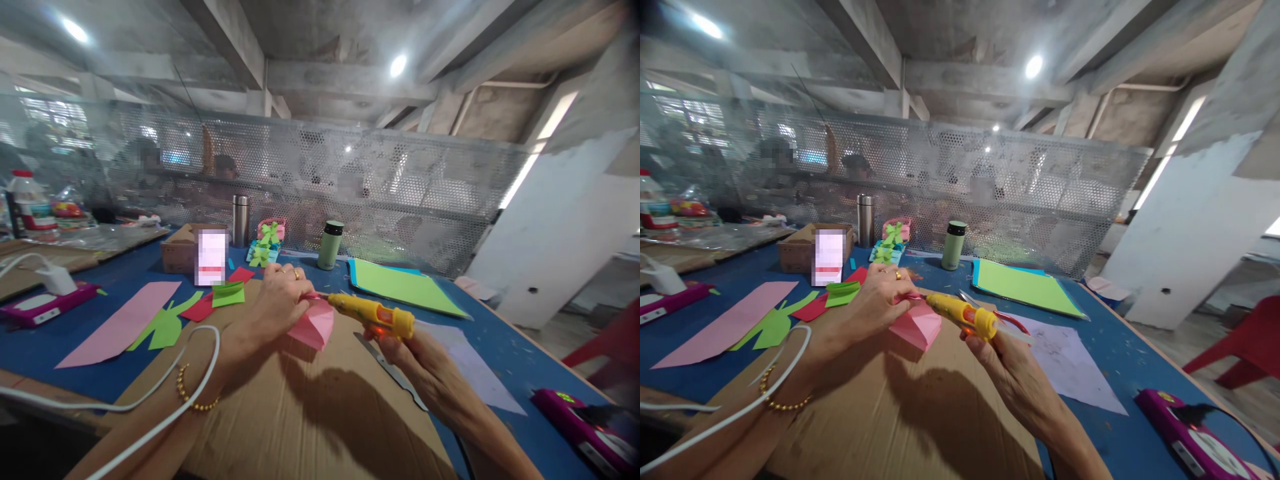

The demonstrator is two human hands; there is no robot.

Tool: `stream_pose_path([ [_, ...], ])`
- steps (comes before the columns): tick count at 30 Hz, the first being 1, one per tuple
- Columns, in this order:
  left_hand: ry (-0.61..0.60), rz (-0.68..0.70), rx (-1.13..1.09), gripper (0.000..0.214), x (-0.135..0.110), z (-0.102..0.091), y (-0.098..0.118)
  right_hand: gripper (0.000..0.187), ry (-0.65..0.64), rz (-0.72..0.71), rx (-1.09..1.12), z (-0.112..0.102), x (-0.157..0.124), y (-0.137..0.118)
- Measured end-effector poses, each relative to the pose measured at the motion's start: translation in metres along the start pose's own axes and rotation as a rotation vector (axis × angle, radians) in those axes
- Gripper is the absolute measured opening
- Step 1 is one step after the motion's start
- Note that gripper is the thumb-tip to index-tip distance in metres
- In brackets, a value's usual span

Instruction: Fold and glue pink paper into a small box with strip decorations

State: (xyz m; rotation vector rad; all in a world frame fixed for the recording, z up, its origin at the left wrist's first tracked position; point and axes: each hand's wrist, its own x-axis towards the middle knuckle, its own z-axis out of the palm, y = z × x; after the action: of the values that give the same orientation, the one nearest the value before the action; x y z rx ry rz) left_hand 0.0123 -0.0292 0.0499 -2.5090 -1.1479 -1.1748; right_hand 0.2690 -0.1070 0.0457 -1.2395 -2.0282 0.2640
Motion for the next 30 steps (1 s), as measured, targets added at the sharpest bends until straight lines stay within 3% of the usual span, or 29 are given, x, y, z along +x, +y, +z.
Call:
stream_pose_path([
  [30, -0.015, 0.035, 0.033, 0.009, -0.0001, -0.0023, 0.0009, 0.044, 0.026, -0.004, -0.044, -0.0011, -0.0002, -0.0020],
])
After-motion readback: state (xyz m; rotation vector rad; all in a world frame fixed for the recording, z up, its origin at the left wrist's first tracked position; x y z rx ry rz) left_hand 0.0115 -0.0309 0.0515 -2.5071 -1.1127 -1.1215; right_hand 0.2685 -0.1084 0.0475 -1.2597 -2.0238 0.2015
